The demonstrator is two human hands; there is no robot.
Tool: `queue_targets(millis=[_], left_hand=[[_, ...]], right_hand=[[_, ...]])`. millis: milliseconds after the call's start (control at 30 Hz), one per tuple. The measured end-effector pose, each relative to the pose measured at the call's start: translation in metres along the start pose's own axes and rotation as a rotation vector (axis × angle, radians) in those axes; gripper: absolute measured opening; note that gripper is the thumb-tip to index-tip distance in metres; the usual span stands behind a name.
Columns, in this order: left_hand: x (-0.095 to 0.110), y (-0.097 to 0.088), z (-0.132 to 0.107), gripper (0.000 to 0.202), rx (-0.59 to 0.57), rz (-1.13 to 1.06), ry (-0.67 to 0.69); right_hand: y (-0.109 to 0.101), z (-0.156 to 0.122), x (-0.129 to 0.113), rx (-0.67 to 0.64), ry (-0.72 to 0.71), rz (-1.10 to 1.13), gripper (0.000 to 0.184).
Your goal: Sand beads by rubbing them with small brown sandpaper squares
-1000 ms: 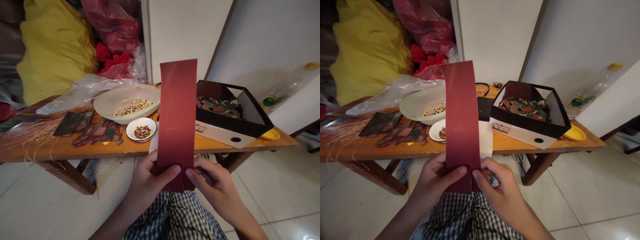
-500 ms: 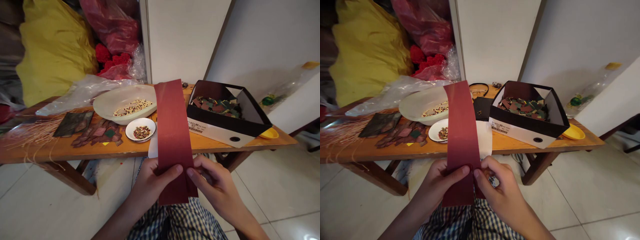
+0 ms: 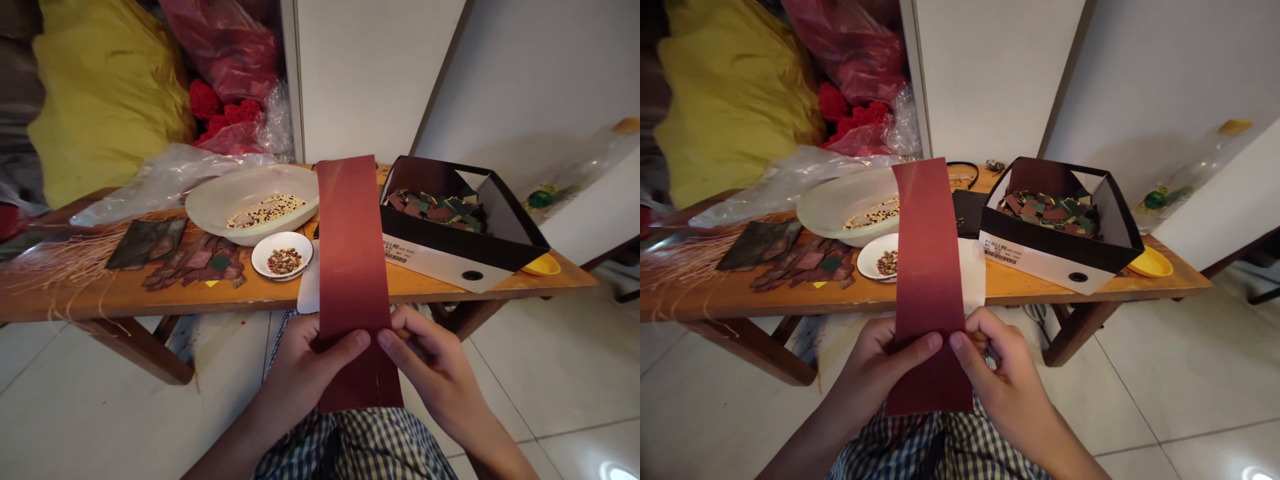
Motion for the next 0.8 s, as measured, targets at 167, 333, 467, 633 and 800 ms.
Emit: queue_targets(millis=[167,333,467,633,800], left_hand=[[0.0002,0.0013,-0.0001,0.018,-0.009,-0.012,0.0],[-0.0009,0.0019,-0.0001,0.016,-0.015,-0.028,-0.005],[-0.0021,0.0008,-0.0003,0.015,-0.017,-0.033,-0.007],[-0.0081,-0.0015,0.0007,0.02,-0.003,-0.036,-0.058],[-0.0077,-0.0015,0.0009,0.024,-0.009,-0.006,-0.078]], right_hand=[[0.0005,-0.0005,0.0,0.004,0.012,0.014,0.027],[0.0015,-0.0003,0.0008,-0.005,0.012,0.047,0.023],[0.0017,-0.0021,0.0015,-0.006,0.008,0.04,0.024],[0.0032,-0.0019,0.0025,-0.025,0.009,0.026,0.025],[0.0039,-0.0006,0.0048,-0.051,0.026,0.036,0.024]])
Point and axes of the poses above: each hand's wrist, its own z-axis towards the middle knuckle, its own y-axis out of the palm, x = y × z, the point moved 8 cm from there along z, towards the middle knuckle, and after that the axes turned 4 degrees about -z, right-handed, at the moved point
